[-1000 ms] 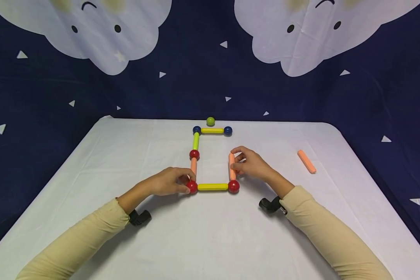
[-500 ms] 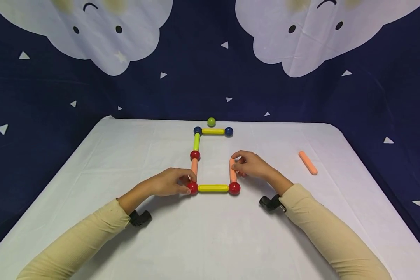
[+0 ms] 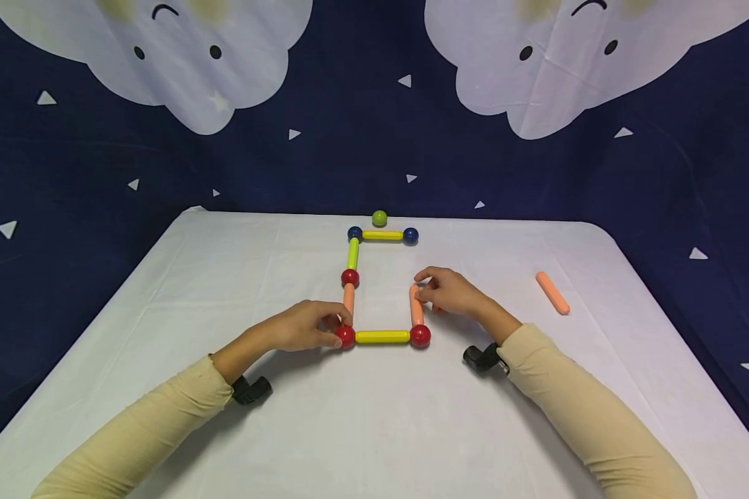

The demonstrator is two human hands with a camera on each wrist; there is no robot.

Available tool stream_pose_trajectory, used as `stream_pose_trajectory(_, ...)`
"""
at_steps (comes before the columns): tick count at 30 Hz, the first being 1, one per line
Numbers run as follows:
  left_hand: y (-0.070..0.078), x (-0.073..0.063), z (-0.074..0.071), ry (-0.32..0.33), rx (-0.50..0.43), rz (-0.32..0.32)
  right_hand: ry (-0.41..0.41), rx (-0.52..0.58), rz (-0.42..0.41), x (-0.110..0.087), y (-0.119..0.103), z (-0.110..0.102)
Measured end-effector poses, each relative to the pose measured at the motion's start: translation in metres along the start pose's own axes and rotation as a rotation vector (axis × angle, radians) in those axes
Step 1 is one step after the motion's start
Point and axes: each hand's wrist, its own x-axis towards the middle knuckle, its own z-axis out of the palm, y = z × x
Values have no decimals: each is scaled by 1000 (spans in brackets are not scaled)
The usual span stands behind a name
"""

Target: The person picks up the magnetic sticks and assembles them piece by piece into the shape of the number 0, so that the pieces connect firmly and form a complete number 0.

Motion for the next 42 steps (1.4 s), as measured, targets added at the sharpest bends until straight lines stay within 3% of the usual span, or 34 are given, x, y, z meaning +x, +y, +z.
stream_pose_trajectory(6,0,-1,-1,-1,1,2,85,-93,-9,13,-3,-10)
stream_pose_trajectory(12,-2,-5,-1,-3,0,-26,240,-216,-46,49,-21,-24)
stream_pose_trajectory(19,-5,-6,2,-1,-16,-19,373,-248,-28,92,-35,-35)
stream_pose_trajectory(26,-4,-7,-1,-2,2,-32,457,-259,29,123,-46,-27)
stream_pose_trajectory(29,-5,-8,-2,4,0,-34,447,-272,45,136,-49,-18)
stream_pose_trajectory(34,-6,-7,1,0,-19,-8,353,-387,56,146,-54,-8)
stream_pose_trajectory(39,-3,-4,2,7,-4,11,270,-469,47,149,-57,-11)
stream_pose_trajectory(42,-2,-2,0,4,7,16,220,-481,85,149,-57,-15)
